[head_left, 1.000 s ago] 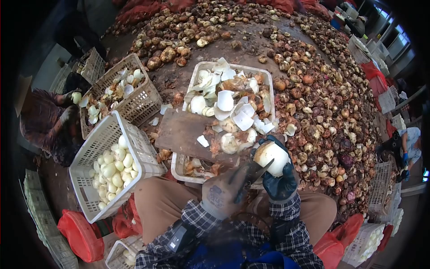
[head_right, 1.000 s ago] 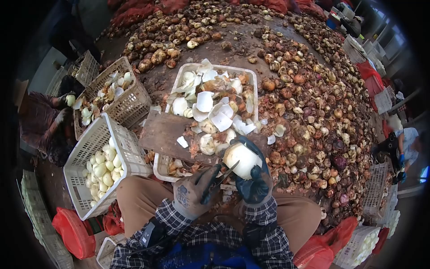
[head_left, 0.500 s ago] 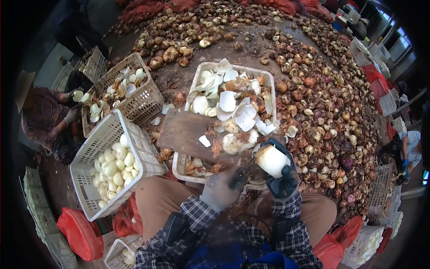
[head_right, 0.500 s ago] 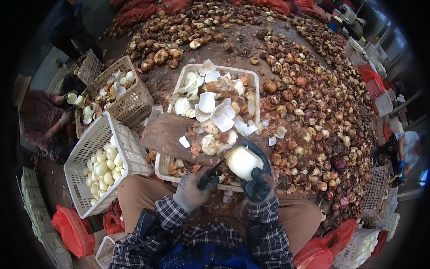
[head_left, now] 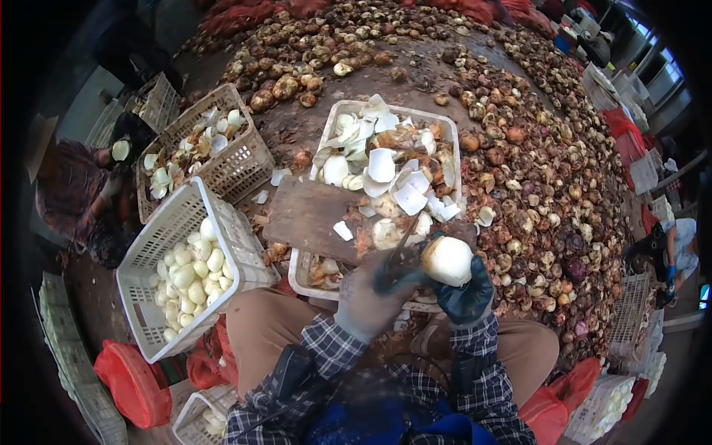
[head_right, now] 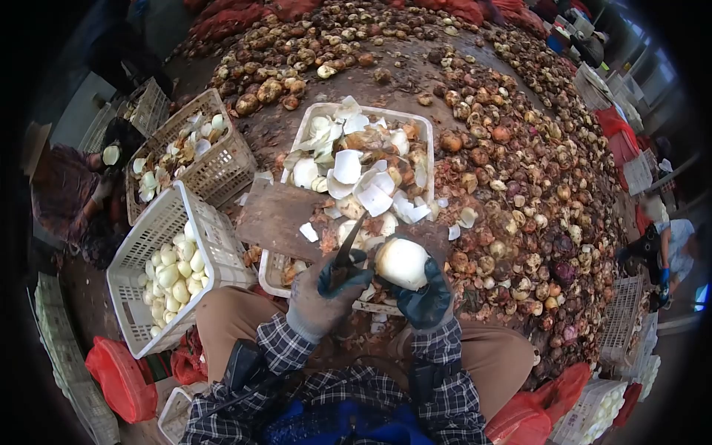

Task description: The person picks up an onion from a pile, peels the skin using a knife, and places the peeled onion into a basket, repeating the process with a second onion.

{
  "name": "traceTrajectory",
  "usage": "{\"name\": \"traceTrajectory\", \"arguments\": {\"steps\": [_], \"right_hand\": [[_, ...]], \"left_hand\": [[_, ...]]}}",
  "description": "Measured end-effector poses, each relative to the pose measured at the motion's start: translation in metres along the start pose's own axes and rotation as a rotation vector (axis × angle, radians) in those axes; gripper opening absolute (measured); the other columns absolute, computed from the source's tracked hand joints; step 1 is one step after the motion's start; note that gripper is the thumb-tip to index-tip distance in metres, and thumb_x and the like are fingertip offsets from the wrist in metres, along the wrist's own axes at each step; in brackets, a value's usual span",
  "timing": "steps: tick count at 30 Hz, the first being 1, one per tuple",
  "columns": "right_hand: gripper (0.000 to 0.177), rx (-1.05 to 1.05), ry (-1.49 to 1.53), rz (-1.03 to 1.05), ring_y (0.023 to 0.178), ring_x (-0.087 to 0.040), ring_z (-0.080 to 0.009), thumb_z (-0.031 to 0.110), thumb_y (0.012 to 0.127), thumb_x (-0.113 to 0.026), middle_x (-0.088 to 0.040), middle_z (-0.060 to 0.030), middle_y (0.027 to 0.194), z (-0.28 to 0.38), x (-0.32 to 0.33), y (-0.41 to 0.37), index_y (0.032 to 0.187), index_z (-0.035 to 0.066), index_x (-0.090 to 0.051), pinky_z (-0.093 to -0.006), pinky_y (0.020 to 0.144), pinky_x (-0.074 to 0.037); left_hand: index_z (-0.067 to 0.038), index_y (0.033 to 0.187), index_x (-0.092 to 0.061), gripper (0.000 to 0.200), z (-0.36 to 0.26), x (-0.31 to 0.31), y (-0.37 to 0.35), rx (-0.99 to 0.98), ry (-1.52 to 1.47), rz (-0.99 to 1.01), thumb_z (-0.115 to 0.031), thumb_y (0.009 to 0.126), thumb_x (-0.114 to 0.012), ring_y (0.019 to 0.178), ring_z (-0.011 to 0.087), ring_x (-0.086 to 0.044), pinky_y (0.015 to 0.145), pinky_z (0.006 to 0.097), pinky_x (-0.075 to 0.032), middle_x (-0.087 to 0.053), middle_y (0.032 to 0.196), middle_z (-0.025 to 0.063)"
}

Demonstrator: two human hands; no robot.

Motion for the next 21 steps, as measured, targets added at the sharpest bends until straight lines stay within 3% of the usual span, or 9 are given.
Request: {"name": "traceTrajectory", "arguments": {"steps": [3, 4, 7, 10, 13, 14, 17, 21], "right_hand": [[0.072, -0.03, -0.105, 0.227, 0.118, -0.052, -0.0315, 0.037, 0.087, -0.061, -0.049, -0.0215, 0.131, 0.002, -0.02, 0.0, 0.136, -0.009, -0.034, -0.0463, 0.098, -0.047], [0.078, -0.062, -0.076, 0.192, 0.115, -0.054, -0.0297, 0.038, 0.086, -0.062, -0.05, -0.0223, 0.129, 0.002, -0.021, -0.002, 0.137, -0.012, -0.029, -0.043, 0.097, -0.048], [0.08, -0.065, 0.028, 0.142, 0.116, -0.054, -0.0308, 0.039, 0.086, -0.062, -0.047, -0.0231, 0.131, -0.001, -0.011, -0.002, 0.137, -0.011, -0.027, -0.044, 0.096, -0.049], [0.077, -0.071, 0.199, 0.128, 0.118, -0.052, -0.0337, 0.045, 0.086, -0.058, -0.044, -0.0227, 0.135, 0.0, -0.011, 0.0, 0.137, -0.007, -0.031, -0.0461, 0.091, -0.052], [0.077, -0.056, 0.291, 0.125, 0.119, -0.05, -0.0365, 0.045, 0.087, -0.058, -0.042, -0.0225, 0.136, 0.001, -0.007, 0.002, 0.138, -0.005, -0.03, -0.0483, 0.089, -0.052], [0.077, 0.035, 0.157, 0.085, 0.121, -0.048, -0.0379, 0.046, 0.086, -0.059, -0.041, -0.0222, 0.138, 0.003, -0.008, 0.0, 0.139, -0.003, -0.031, -0.051, 0.089, -0.051], [0.077, -0.067, 0.388, 0.146, 0.122, -0.047, -0.0376, 0.045, 0.086, -0.059, -0.04, -0.0224, 0.138, 0.003, -0.001, 0.0, 0.139, -0.002, -0.03, -0.0521, 0.09, -0.051], [0.077, 0.058, 0.224, 0.011, 0.121, -0.048, -0.0371, 0.044, 0.086, -0.059, -0.041, -0.0223, 0.138, 0.001, 0.0, -0.002, 0.14, -0.002, -0.029, -0.0509, 0.093, -0.049]], "left_hand": [[-0.001, 0.108, -0.062, 0.035, -0.016, 0.001, 0.016, -0.048, 0.202, 0.09, -0.024, 0.084, -0.068, 0.084, 0.02, -0.068, 0.073, 0.0323, -0.053, -0.068, 0.091, 0.0165], [-0.001, 0.108, -0.062, 0.035, -0.016, 0.0, 0.018, 0.045, 0.14, 0.126, -0.027, 0.084, -0.067, 0.084, 0.0231, -0.068, 0.074, 0.0331, -0.052, -0.068, 0.092, 0.0162], [0.0, 0.104, -0.062, 0.031, -0.011, -0.002, 0.023, 0.006, 0.335, 0.104, -0.024, 0.084, -0.066, 0.083, 0.0232, -0.068, 0.073, 0.0321, -0.052, -0.068, 0.092, 0.0166], [0.0, 0.096, -0.064, 0.024, 0.011, -0.006, 0.032, 0.074, 0.391, -0.014, -0.019, 0.082, -0.069, 0.066, 0.0195, -0.064, 0.063, 0.0334, -0.05, -0.068, 0.077, 0.0108], [0.001, 0.098, -0.063, 0.025, 0.019, -0.004, 0.031, 0.157, 0.145, 0.002, -0.019, 0.083, -0.068, 0.072, 0.0189, -0.065, 0.066, 0.0326, -0.051, -0.068, 0.081, 0.0123], [0.002, 0.103, -0.062, 0.031, 0.01, -0.004, 0.024, 0.065, 0.142, -0.007, -0.02, 0.082, -0.07, 0.078, 0.0193, -0.066, 0.071, 0.0316, -0.052, -0.068, 0.087, 0.0145], [0.002, 0.106, -0.061, 0.036, -0.008, -0.009, 0.01, -0.04, 0.249, 0.063, -0.021, 0.081, -0.072, 0.084, 0.0196, -0.066, 0.075, 0.0313, -0.052, -0.067, 0.092, 0.016], [0.002, 0.109, -0.06, 0.038, -0.002, -0.017, 0.013, -0.07, 0.416, 0.088, -0.02, 0.081, -0.073, 0.084, 0.0198, -0.066, 0.074, 0.0312, -0.053, -0.067, 0.093, 0.0151]]}}
Point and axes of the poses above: each hand's wrist, its own y-axis towards the middle knuckle, its own x-axis out of the back of the hand, z = x × y, the point moved 2 cm from there along y, towards the middle knuckle
